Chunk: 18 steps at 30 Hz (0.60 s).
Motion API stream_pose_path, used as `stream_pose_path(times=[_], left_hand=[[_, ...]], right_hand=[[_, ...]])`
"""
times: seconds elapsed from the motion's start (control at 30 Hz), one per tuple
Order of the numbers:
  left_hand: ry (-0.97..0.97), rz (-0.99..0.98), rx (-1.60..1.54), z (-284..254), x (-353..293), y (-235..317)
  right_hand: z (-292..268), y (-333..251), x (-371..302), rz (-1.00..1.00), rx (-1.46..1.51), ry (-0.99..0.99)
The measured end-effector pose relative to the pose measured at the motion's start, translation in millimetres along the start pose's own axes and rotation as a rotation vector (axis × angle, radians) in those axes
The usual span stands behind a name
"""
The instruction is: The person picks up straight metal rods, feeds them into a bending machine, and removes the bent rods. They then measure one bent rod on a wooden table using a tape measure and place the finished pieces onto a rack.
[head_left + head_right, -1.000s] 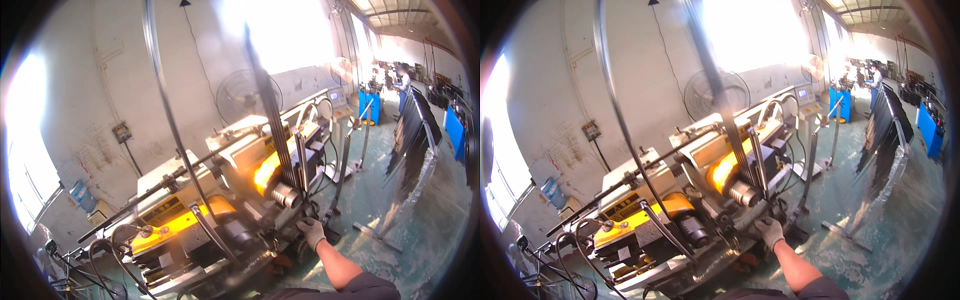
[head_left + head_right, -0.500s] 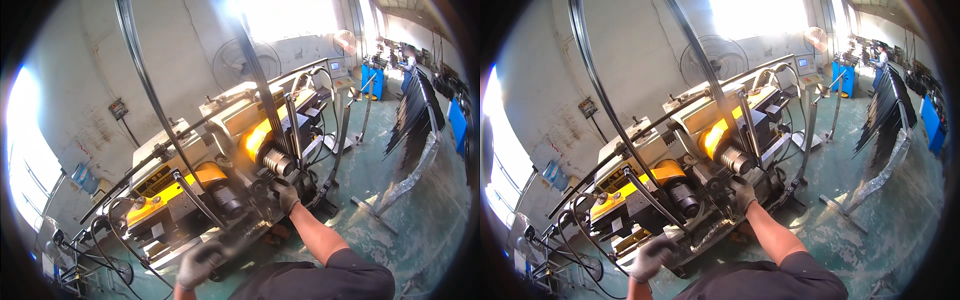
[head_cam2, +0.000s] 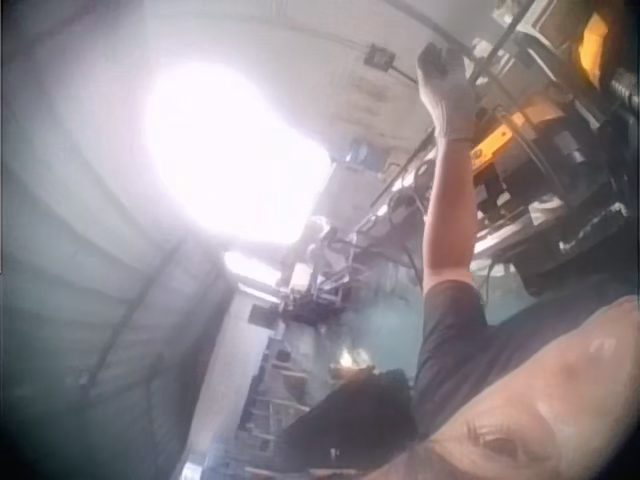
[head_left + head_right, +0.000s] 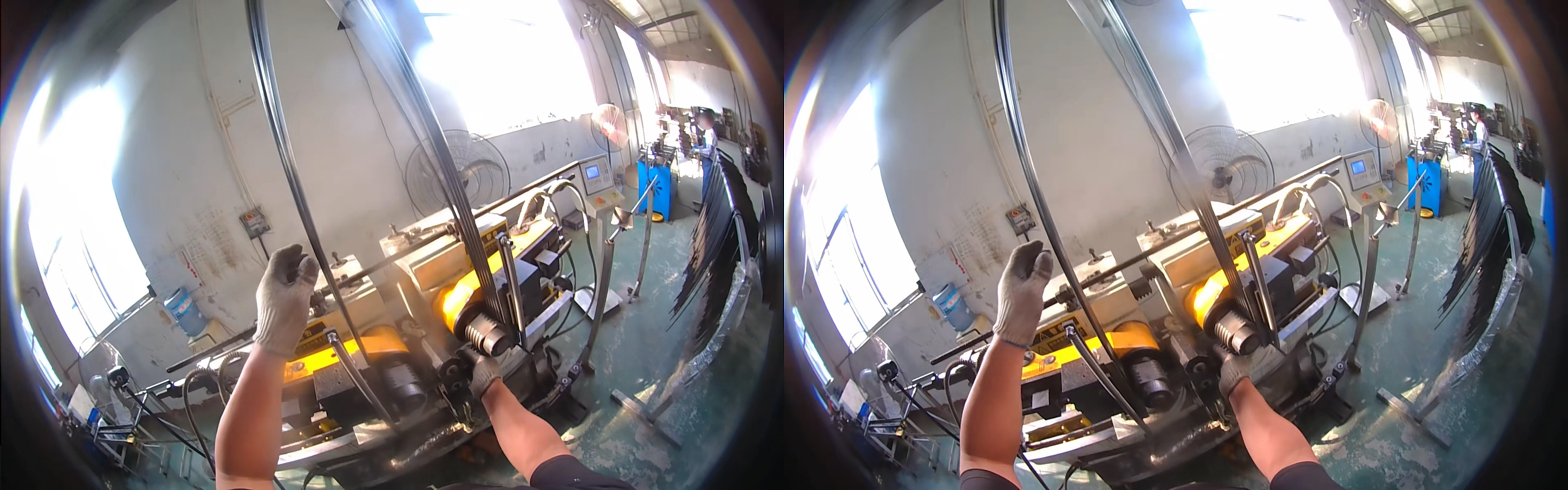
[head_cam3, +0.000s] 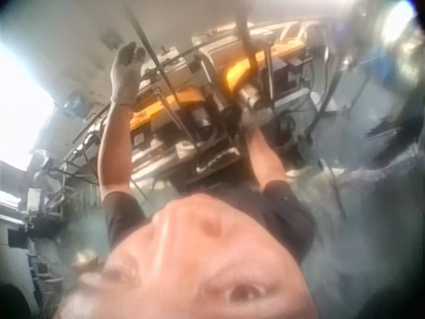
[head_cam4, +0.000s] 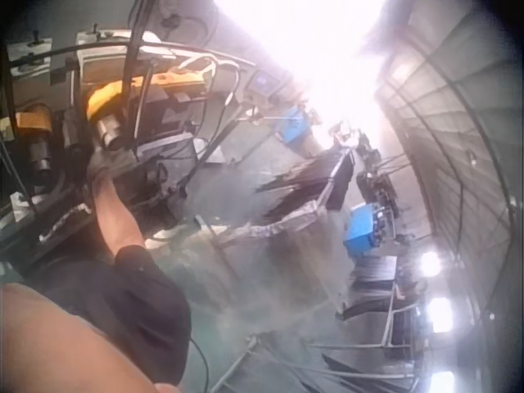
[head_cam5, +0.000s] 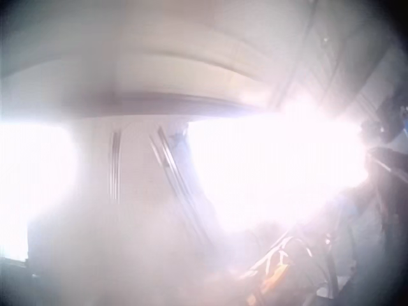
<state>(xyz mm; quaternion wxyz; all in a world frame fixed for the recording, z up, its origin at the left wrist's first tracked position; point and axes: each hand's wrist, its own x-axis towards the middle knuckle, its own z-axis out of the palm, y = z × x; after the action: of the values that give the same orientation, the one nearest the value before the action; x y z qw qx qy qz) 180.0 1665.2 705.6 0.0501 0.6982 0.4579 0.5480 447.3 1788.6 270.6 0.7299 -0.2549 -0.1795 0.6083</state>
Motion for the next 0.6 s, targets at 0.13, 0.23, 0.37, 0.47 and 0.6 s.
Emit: stream_pose_path(times=[0.13, 0.23, 0.37, 0.47, 0.6], left_hand=[[0.082, -0.062, -0.102, 8.9, 35.0, -5.5], [0.141, -0.028, -0.078, 18.2, 55.1, 5.8], [0.188, -0.031, -0.065, 32.1, 63.5, 20.7], [0.21, -0.086, -0.035, 36.7, 65.5, 24.1], [0.257, -0.214, -0.244, 28.4, 71.2, 20.6]], right_hand=[[18.9, -8.2, -16.7, 0.245, 0.162, -0.013], [15.5, -12.2, -9.4, 0.236, 0.158, 0.052], [11.6, -12.4, -3.6, 0.309, 0.206, 0.006], [9.9, -11.8, -0.6, 0.35, 0.237, 0.005], [17.1, -13.4, -2.9, 0.353, 0.295, -0.056]])
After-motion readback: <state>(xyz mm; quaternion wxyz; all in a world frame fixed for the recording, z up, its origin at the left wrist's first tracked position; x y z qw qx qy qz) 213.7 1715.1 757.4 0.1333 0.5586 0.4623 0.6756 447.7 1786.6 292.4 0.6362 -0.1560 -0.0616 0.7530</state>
